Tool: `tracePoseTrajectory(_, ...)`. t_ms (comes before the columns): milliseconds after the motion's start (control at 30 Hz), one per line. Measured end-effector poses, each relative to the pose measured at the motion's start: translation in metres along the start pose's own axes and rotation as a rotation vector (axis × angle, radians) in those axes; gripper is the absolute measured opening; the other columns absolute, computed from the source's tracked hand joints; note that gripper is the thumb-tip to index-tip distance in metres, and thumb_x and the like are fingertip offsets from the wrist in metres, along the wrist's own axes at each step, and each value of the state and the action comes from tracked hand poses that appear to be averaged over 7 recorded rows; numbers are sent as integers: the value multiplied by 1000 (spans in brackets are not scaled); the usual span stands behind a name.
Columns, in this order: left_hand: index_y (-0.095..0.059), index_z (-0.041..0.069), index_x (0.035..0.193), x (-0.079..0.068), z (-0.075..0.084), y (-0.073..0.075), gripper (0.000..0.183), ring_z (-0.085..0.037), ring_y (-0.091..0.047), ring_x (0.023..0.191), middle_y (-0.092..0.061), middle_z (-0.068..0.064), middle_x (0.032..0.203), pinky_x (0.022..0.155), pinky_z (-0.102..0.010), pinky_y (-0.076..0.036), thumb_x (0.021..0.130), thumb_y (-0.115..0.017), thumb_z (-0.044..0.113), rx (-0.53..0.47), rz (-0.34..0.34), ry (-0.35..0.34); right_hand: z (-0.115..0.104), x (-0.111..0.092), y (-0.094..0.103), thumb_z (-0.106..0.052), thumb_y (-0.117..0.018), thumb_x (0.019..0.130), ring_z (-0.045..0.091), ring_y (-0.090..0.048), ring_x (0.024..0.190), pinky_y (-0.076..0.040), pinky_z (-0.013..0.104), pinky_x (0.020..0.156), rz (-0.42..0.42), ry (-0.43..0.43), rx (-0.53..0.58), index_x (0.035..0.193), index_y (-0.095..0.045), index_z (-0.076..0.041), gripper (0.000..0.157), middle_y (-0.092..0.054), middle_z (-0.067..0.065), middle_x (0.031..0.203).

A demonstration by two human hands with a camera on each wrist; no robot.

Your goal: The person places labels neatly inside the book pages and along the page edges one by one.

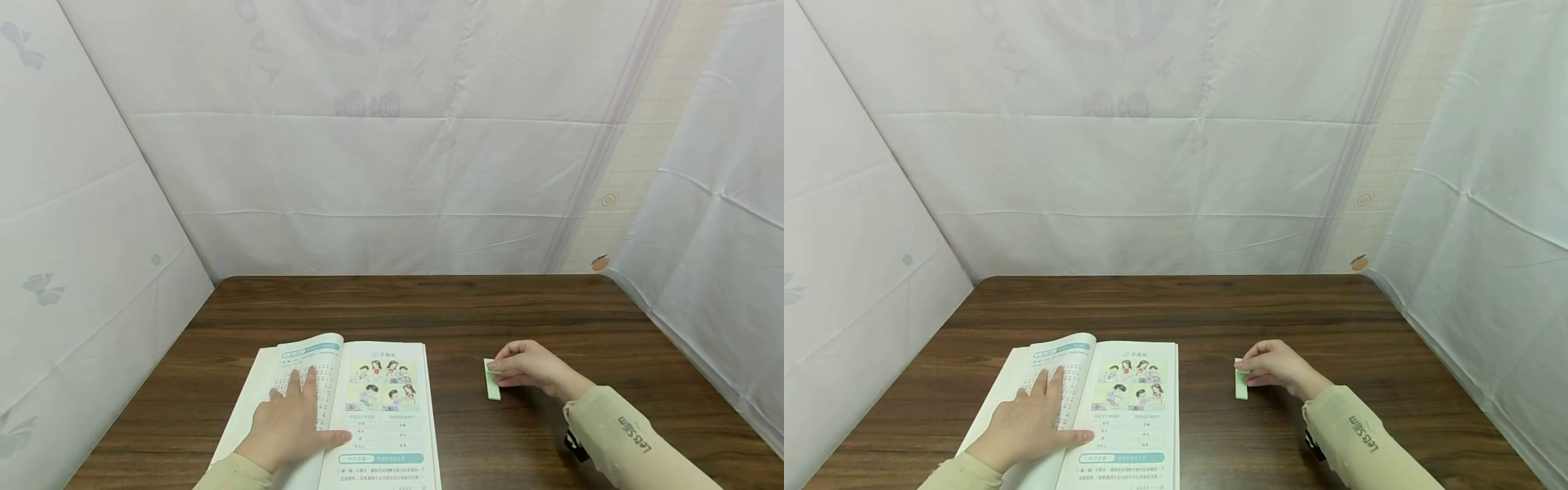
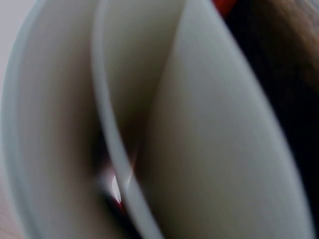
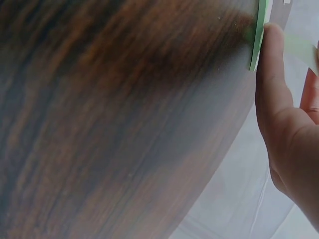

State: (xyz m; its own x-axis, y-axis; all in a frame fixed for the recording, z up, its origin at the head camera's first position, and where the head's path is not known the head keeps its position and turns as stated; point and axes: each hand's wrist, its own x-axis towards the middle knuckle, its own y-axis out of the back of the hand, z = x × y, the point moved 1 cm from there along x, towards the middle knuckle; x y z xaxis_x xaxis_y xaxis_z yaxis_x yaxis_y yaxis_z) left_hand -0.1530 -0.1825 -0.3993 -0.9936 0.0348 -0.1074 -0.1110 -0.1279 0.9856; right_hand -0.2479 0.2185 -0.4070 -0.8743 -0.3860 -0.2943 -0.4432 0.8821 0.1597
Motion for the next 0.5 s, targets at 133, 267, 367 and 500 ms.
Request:
tracePoseTrajectory(133, -33, -6, 150, 0, 0, 0, 130, -69, -45, 117, -37, -40, 146, 79, -66, -47, 61, -71, 81, -5, -6, 3, 1, 1, 0, -11, -69, 91, 14, -71, 84, -59, 33, 80, -5, -3, 3, 92, -63, -4, 10, -69, 8, 93)
tracePoseTrajectory(267, -32, -6, 150, 1, 0, 0, 130, -69, -45, 118, -37, -40, 147, 80, -66, -47, 61, -71, 81, -7, -8, 5, 3, 2, 0, -10, -69, 91, 14, -70, 83, -59, 33, 80, -2, -3, 5, 91, -64, -3, 9, -69, 7, 90)
tracePoseTrajectory(367, -32, -6, 150, 1, 0, 0, 130, -70, -45, 118, -37, -40, 147, 80, -66, -47, 61, -71, 81, -7, -8, 5, 3, 2, 0, -9, -70, 90, 14, -70, 83, -59, 33, 80, 3, -4, 3, 93, -64, -1, 11, -68, 6, 89)
tracePoseTrajectory(500, -32, -6, 150, 1, 0, 0, 130, -70, -44, 118, -36, -41, 147, 80, -66, -47, 61, -71, 81, -9, -9, 3, 4, 1, 1, -6, -72, 88, 14, -70, 85, -58, 33, 82, 18, -12, 10, 95, -64, 2, 14, -68, 6, 90)
